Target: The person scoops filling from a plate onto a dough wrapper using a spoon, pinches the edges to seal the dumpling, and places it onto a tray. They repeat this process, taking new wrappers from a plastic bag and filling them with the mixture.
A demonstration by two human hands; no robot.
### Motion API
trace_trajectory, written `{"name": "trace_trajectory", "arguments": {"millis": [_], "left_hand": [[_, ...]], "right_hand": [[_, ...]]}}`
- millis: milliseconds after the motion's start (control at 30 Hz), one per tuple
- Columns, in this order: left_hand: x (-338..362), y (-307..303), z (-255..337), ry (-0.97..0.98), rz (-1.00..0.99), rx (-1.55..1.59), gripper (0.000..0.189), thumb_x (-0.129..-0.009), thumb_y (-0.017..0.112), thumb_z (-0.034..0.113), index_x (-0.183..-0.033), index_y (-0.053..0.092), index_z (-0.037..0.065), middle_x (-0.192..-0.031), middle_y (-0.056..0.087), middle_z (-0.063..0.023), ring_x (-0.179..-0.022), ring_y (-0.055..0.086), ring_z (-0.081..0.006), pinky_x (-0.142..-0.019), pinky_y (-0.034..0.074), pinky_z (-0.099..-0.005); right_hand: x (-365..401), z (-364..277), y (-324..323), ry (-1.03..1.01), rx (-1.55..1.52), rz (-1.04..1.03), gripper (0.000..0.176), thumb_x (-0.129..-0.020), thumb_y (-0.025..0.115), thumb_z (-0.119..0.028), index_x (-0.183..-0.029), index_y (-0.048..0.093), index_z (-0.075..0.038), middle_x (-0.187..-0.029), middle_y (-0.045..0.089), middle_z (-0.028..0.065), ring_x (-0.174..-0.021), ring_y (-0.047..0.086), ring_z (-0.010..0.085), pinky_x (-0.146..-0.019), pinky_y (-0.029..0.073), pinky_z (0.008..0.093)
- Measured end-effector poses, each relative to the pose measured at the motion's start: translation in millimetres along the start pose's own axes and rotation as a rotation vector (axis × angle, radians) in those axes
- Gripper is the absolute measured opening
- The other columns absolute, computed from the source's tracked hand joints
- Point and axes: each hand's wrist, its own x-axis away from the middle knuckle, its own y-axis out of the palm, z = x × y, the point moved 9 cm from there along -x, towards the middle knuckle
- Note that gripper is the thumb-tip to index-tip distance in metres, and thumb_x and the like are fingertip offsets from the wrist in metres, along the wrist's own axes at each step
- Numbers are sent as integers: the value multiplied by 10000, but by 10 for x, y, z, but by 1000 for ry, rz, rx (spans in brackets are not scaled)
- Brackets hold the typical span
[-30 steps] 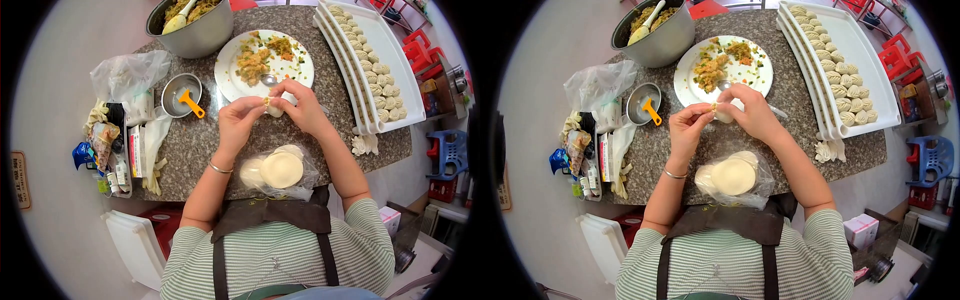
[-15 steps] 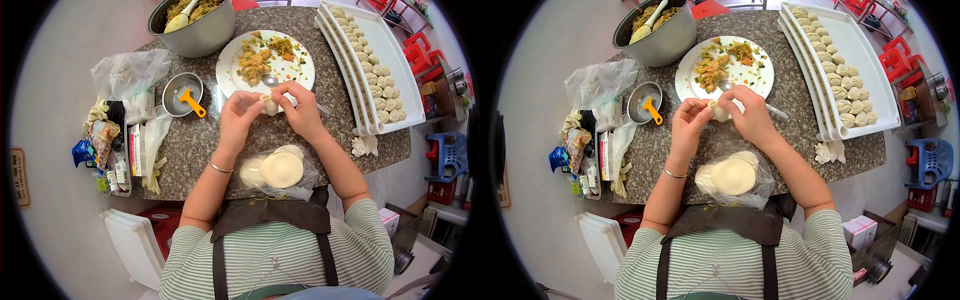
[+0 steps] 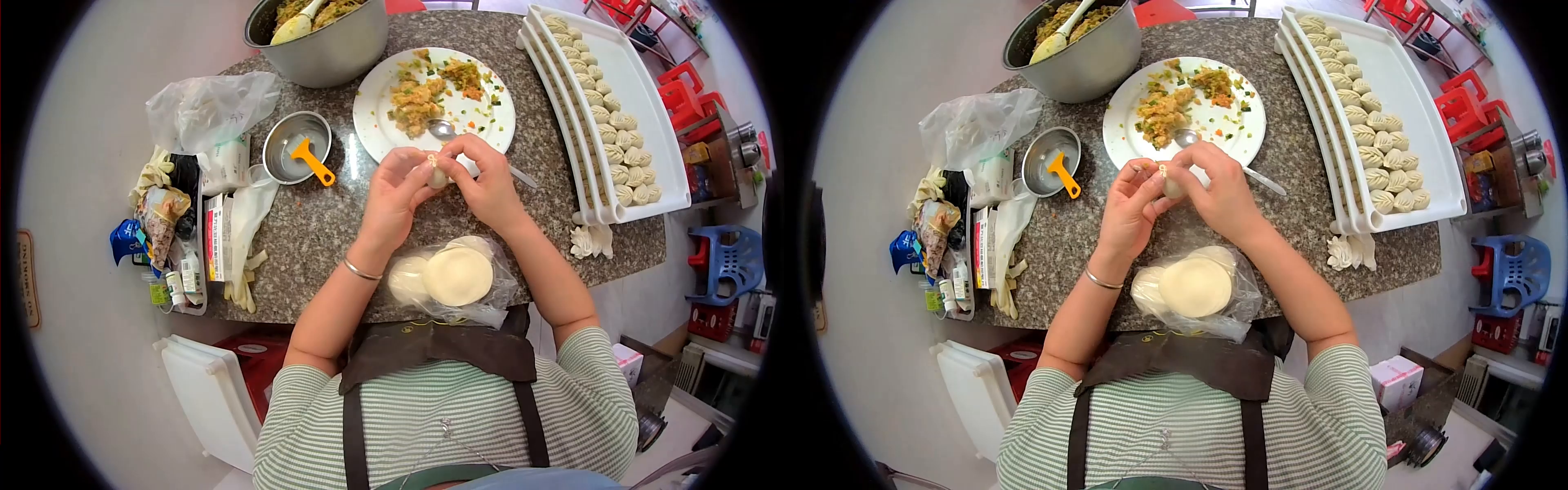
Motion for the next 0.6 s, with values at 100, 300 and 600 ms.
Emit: {"name": "trace_trajectory", "arguments": {"millis": [100,300,600], "left_hand": [[-11,-38,32,62,9,-49,78,-910,611,88,-980,582,70,-1018,623,-35,-957,621,-137,-821,558,-322],[-9,-8,45,51,-54,-158,147,-902,615,75,-1046,595,51,-1111,608,-43,-966,615,-127,-809,545,-280],[-46,-82,25,-20,-20,-75,249,-897,629,99,-1130,557,54,-1097,614,-49,-993,620,-139,-809,550,-279]], "right_hand": [[-3,-63,19,-86,72,-6,126,-837,643,-110,-855,619,13,-832,618,116,-789,602,261,-755,469,337],[5,26,-11,-12,-9,24,101,-836,635,-98,-856,616,0,-829,622,116,-797,602,255,-743,465,328],[22,376,-26,254,-446,57,105,-906,602,-100,-896,614,4,-861,620,15,-845,564,79,-779,449,237]]}}
